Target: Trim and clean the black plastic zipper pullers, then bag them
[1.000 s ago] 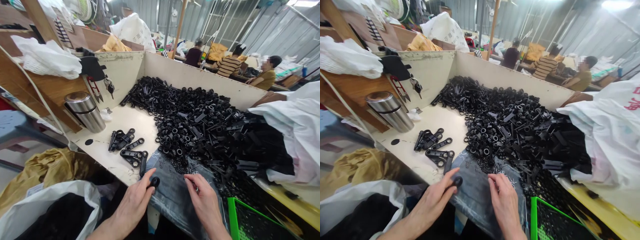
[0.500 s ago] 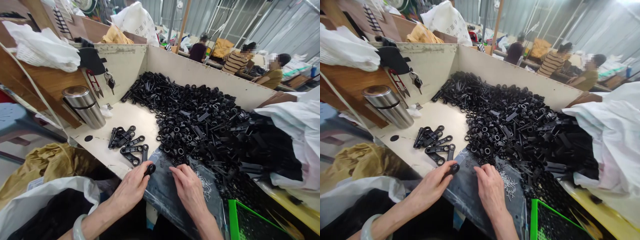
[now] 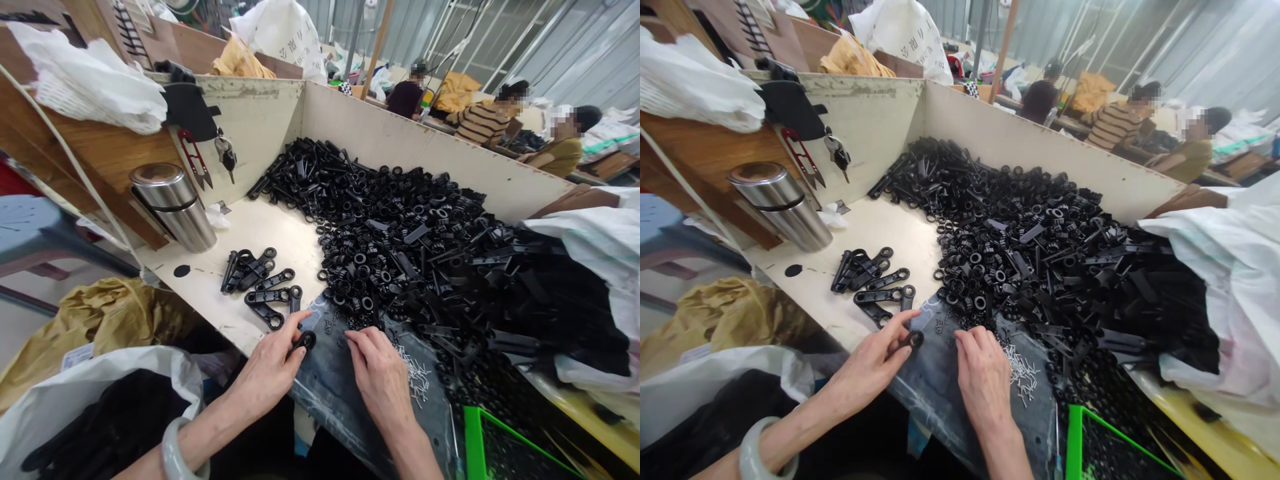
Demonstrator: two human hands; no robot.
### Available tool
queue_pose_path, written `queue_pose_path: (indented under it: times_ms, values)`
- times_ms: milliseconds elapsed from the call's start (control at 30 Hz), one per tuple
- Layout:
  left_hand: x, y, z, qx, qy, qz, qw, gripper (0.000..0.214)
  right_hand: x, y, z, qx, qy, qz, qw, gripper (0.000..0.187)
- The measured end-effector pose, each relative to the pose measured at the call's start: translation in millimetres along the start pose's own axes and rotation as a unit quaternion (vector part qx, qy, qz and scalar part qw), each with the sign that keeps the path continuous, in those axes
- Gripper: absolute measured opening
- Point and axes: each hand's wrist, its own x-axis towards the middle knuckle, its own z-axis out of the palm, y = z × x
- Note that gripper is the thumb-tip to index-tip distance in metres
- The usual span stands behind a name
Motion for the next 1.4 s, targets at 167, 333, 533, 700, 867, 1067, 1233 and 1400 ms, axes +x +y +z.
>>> queue_pose_path:
  times_ms: [167, 333, 533, 700, 867, 1067, 1233, 1400]
  values:
    - [-2.2, 1.6, -1.3, -0.006, 0.004, -0.002, 1.0, 0.046, 7.5, -5.3, 3.5, 0.004, -0.029, -0.018, 0.999, 0.02]
    - [-7.1, 4.2, -0.1, 0.046, 0.028, 0.066, 0.996, 0.046, -6.9, -4.2, 3.7, 0.014, -0.034, -0.016, 0.999, 0.022]
    - [-7.4, -5.8, 0.6, 0.125, 0.075, 0.141, 0.979, 0.044, -28.0, 3.7, -5.7, 0.084, 0.005, 0.003, 0.996, 0.021]
    - [-4.9, -11.7, -3.7, 0.18, 0.172, 0.178, 0.952, 0.035, -28.2, 2.8, -6.0, 0.065, 0.018, 0.033, 0.997, 0.014]
    - [-19.4, 0.1, 0.3, 0.111, 0.22, 0.214, 0.945, 0.027, -18.9, -2.4, 2.6, 0.056, -0.012, 0.025, 0.998, 0.019]
    - [-24.4, 17.6, 32.0, 0.002, 0.03, 0.179, 0.983, 0.024, -25.0, 0.0, -6.2, 0.197, -0.013, 0.107, 0.974, 0.019]
    - [-4.3, 32.0, 48.8, -0.056, -0.046, 0.078, 0.994, 0.016, -33.9, -0.7, -12.7, 0.33, -0.006, 0.173, 0.928, 0.021]
    - [0.9, 36.0, 47.9, -0.095, -0.066, 0.079, 0.99, 0.022, -40.3, -4.4, -11.6, 0.351, 0.01, 0.186, 0.917, 0.022]
